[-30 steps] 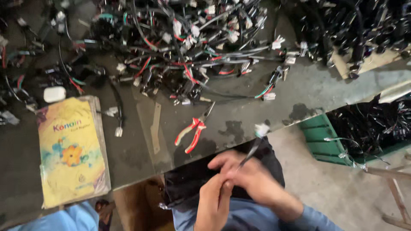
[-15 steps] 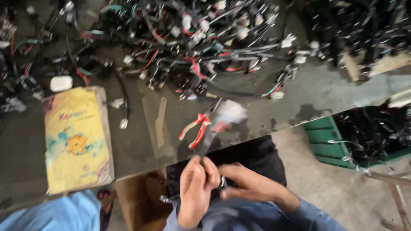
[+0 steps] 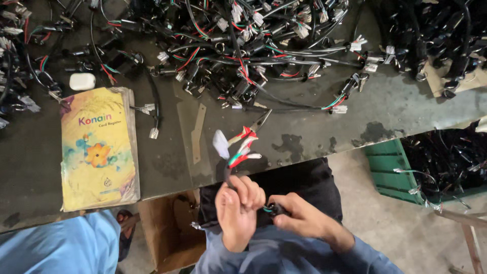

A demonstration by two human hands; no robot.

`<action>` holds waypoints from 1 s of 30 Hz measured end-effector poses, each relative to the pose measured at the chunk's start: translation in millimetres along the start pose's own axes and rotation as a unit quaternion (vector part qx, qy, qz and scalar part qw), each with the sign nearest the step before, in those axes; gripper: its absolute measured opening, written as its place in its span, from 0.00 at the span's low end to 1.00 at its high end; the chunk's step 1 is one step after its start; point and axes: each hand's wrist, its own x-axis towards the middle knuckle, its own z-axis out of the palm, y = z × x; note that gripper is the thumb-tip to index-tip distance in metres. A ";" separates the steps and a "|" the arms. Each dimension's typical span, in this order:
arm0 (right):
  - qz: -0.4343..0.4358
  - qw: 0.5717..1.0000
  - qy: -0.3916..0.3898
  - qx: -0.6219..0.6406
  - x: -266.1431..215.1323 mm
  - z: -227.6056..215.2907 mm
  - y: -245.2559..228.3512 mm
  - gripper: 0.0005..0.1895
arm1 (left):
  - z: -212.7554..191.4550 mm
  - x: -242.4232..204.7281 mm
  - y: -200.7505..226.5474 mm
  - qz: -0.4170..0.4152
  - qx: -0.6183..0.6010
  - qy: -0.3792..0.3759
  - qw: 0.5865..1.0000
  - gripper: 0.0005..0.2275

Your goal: The person repeatedly picks up short black wires from a pile on a metal table, strips the outer insulation with red-handled pliers, and drops the processed wires back onto the table. The task continues in a repetitive loop throughout the clip.

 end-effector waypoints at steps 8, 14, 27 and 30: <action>-0.109 0.983 0.146 0.004 19.5 9.2 -53.1 0.36 | 21.4 -9.7 24.7 -0.050 0.264 -0.018 0.963 0.18; -0.229 0.945 0.220 0.076 27.5 2.8 -128.4 0.36 | 19.6 -30.2 3.2 -0.096 0.462 -0.116 0.874 0.15; 0.153 0.984 0.057 -0.073 24.0 14.3 -53.4 0.21 | -10.3 -4.3 11.4 -0.044 0.055 0.036 0.997 0.12; 0.171 0.942 0.181 -0.225 11.6 22.5 -26.2 0.22 | 4.6 0.1 26.6 0.072 0.613 0.012 0.786 0.14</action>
